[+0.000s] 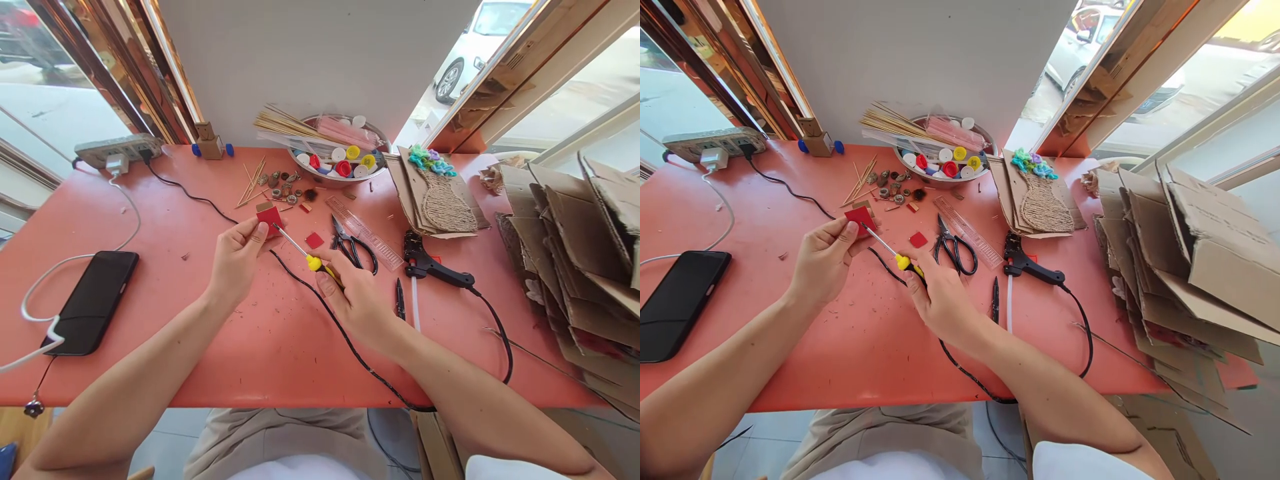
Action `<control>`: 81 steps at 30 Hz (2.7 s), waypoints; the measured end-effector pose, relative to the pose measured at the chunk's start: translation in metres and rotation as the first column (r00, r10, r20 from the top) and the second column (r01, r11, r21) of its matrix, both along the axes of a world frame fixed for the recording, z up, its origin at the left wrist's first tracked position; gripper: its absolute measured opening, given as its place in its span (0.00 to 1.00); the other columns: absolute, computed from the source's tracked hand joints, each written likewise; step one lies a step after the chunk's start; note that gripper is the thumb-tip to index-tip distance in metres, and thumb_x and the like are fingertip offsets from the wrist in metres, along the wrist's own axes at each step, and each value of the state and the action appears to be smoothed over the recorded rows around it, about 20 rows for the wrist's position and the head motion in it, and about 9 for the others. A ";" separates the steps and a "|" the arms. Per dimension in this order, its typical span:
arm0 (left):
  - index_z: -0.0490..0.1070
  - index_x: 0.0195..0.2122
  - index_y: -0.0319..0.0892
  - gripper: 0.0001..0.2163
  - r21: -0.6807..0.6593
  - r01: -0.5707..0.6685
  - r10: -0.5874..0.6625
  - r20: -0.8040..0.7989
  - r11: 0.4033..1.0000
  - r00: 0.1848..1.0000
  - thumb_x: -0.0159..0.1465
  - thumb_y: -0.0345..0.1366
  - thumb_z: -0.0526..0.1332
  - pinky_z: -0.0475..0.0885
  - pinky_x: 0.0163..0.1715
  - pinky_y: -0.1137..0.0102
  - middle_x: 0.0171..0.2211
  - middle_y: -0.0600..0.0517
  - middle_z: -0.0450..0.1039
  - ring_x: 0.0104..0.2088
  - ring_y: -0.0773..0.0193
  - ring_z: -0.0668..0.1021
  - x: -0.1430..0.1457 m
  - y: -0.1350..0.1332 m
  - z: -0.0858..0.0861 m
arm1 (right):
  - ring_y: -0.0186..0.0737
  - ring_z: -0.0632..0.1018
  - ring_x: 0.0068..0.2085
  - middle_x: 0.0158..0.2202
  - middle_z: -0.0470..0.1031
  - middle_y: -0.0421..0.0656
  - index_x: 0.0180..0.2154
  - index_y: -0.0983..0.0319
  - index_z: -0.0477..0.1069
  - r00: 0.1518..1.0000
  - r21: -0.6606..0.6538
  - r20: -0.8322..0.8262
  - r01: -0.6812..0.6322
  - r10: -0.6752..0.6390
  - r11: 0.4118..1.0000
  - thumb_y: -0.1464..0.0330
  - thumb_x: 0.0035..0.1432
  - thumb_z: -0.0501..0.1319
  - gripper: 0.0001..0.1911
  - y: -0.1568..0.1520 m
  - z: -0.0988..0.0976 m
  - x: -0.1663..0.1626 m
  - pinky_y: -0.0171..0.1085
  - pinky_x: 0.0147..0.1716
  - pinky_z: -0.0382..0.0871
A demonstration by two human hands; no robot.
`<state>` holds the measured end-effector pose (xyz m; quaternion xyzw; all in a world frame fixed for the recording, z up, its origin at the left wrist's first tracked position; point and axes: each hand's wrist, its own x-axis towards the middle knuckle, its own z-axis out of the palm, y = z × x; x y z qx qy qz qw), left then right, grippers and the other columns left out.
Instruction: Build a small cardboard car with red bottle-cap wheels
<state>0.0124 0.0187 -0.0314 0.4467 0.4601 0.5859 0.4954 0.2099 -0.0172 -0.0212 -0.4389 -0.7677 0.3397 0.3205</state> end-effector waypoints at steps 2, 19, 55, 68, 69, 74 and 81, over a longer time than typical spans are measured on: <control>0.83 0.34 0.42 0.19 0.016 -0.008 0.008 0.004 1.000 1.000 0.56 0.55 0.74 0.85 0.48 0.54 0.37 0.45 0.85 0.47 0.49 0.86 0.000 0.000 -0.001 | 0.37 0.74 0.29 0.31 0.76 0.40 0.55 0.60 0.68 0.999 0.012 0.033 -0.007 0.006 1.000 0.67 0.72 0.51 0.14 -0.001 0.001 -0.001 0.35 0.33 0.67; 0.85 0.32 0.47 0.17 0.253 -0.062 0.168 -0.426 0.966 0.889 0.67 0.54 0.65 0.81 0.36 0.67 0.27 0.52 0.83 0.33 0.57 0.86 0.000 -0.014 0.002 | 0.36 0.70 0.25 0.26 0.73 0.41 0.53 0.62 0.76 0.871 0.639 0.409 -0.060 -0.272 0.767 0.78 0.68 0.52 0.19 -0.020 -0.013 -0.002 0.37 0.25 0.57; 0.86 0.44 0.55 0.10 0.493 0.161 0.090 -0.447 0.855 0.890 0.72 0.38 0.63 0.83 0.38 0.69 0.38 0.52 0.88 0.37 0.61 0.87 0.019 -0.034 -0.007 | 0.35 0.71 0.24 0.32 0.75 0.40 0.50 0.60 0.60 0.995 -0.049 -0.095 0.013 -0.018 0.999 0.66 0.71 0.51 0.08 -0.017 -0.001 -0.010 0.34 0.26 0.60; 0.85 0.45 0.50 0.12 0.513 0.064 0.218 -0.470 0.856 0.855 0.73 0.32 0.60 0.82 0.38 0.75 0.39 0.54 0.88 0.37 0.64 0.88 0.008 -0.027 -0.001 | 0.30 0.60 0.21 0.21 0.61 0.31 0.37 0.56 0.59 0.941 -0.506 -0.338 -0.182 0.000 0.843 0.52 0.70 0.49 0.15 -0.028 0.007 -0.020 0.32 0.21 0.55; 0.85 0.45 0.49 0.12 0.557 0.112 0.212 -0.483 0.823 0.849 0.73 0.31 0.60 0.82 0.37 0.76 0.39 0.54 0.88 0.35 0.66 0.88 0.009 -0.027 -0.002 | 0.31 0.61 0.21 0.21 0.61 0.31 0.37 0.56 0.58 0.943 -0.489 -0.333 -0.166 -0.007 0.857 0.53 0.70 0.49 0.15 -0.027 0.007 -0.019 0.33 0.22 0.56; 0.83 0.49 0.48 0.15 0.639 0.296 0.156 -0.553 0.710 0.818 0.74 0.26 0.57 0.82 0.37 0.78 0.39 0.53 0.88 0.35 0.69 0.87 0.013 -0.030 -0.009 | 0.32 0.63 0.23 0.23 0.62 0.32 0.37 0.56 0.57 0.959 -0.350 -0.282 -0.115 0.013 0.930 0.56 0.71 0.48 0.13 -0.021 0.007 -0.017 0.34 0.25 0.57; 0.83 0.47 0.48 0.15 0.619 0.270 0.143 -0.534 0.737 0.833 0.73 0.25 0.58 0.82 0.38 0.79 0.40 0.53 0.88 0.36 0.69 0.88 0.008 -0.028 -0.007 | 0.33 0.65 0.24 0.23 0.61 0.32 0.36 0.55 0.55 0.961 -0.384 -0.274 -0.133 0.025 0.914 0.53 0.72 0.46 0.15 -0.027 0.007 -0.019 0.34 0.26 0.57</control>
